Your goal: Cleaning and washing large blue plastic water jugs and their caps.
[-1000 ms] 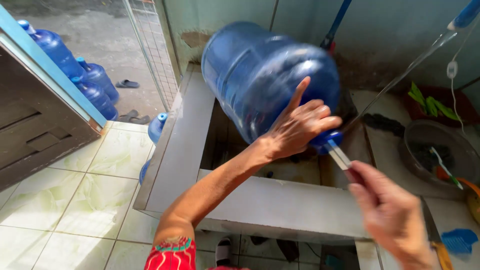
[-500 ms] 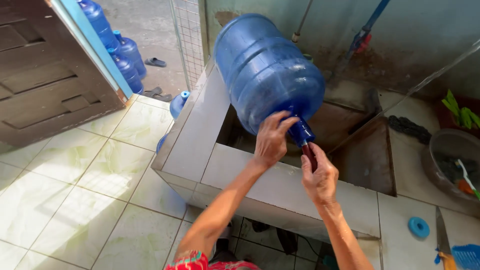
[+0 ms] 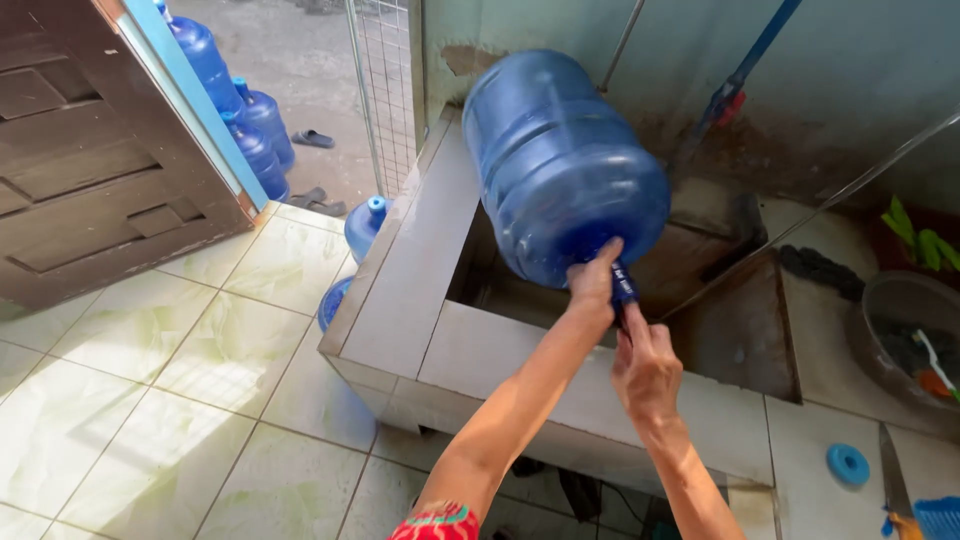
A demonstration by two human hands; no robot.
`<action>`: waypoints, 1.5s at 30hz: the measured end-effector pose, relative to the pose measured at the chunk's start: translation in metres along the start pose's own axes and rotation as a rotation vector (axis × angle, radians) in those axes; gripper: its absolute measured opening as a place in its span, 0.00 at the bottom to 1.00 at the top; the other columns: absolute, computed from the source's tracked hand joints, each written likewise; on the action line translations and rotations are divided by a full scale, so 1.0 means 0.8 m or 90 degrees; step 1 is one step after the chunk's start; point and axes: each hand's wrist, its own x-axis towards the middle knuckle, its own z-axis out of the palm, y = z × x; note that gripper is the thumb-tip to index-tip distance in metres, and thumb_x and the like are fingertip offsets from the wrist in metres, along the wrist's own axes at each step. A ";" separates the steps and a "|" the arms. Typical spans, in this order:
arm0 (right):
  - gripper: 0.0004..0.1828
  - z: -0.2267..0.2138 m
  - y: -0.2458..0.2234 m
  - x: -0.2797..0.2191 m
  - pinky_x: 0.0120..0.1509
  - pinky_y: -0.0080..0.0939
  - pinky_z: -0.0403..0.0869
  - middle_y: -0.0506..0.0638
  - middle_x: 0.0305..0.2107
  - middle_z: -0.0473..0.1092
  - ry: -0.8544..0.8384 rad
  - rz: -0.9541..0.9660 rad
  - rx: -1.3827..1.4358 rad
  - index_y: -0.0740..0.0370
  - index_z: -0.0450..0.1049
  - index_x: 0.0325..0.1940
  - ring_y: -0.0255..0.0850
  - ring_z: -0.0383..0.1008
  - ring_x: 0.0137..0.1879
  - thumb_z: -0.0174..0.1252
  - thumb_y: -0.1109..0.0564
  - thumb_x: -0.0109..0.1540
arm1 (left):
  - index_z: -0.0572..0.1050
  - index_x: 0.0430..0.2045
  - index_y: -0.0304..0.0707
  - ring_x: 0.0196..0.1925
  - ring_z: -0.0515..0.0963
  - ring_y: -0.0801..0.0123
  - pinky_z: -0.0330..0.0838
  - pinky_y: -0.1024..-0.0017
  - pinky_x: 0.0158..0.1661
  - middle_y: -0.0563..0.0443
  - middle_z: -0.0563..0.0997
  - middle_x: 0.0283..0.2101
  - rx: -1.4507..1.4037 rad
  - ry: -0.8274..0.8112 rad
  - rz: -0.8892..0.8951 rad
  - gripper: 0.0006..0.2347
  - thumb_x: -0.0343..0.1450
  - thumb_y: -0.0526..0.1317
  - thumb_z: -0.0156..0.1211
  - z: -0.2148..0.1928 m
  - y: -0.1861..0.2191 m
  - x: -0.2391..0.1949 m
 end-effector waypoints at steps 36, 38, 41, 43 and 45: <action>0.25 0.054 -0.072 -0.043 0.20 0.36 0.59 0.52 0.24 0.67 -0.333 0.547 0.640 0.55 0.72 0.66 0.34 0.60 0.21 0.60 0.59 0.63 | 0.75 0.41 0.37 0.32 0.82 0.66 0.79 0.65 0.35 0.51 0.81 0.32 -0.114 -0.205 -0.170 0.25 0.65 0.59 0.70 -0.129 0.142 -0.096; 0.23 0.029 -0.087 -0.018 0.37 0.44 0.75 0.50 0.32 0.75 -0.194 0.100 0.269 0.56 0.72 0.61 0.42 0.77 0.34 0.61 0.59 0.60 | 0.74 0.39 0.34 0.33 0.82 0.65 0.79 0.66 0.36 0.50 0.81 0.32 -0.145 -0.205 -0.164 0.25 0.67 0.59 0.69 -0.129 0.131 -0.091; 0.23 0.027 -0.102 -0.003 0.37 0.53 0.74 0.52 0.32 0.74 -0.282 0.155 -0.003 0.46 0.74 0.58 0.52 0.77 0.36 0.63 0.59 0.59 | 0.75 0.38 0.36 0.32 0.81 0.65 0.79 0.66 0.34 0.50 0.80 0.30 -0.057 -0.152 -0.139 0.24 0.66 0.60 0.69 -0.110 0.133 -0.086; 0.24 0.020 -0.104 -0.005 0.38 0.52 0.75 0.52 0.32 0.73 -0.240 0.169 -0.007 0.43 0.74 0.59 0.52 0.77 0.36 0.63 0.58 0.59 | 0.75 0.37 0.38 0.30 0.81 0.65 0.78 0.65 0.33 0.49 0.80 0.29 -0.027 -0.121 -0.137 0.23 0.64 0.60 0.70 -0.094 0.132 -0.085; 0.25 0.010 -0.104 -0.004 0.39 0.52 0.75 0.52 0.31 0.73 -0.199 0.182 -0.014 0.40 0.74 0.61 0.52 0.77 0.36 0.63 0.57 0.60 | 0.75 0.35 0.41 0.29 0.81 0.64 0.78 0.65 0.32 0.49 0.79 0.28 0.001 -0.092 -0.135 0.22 0.63 0.59 0.70 -0.078 0.123 -0.075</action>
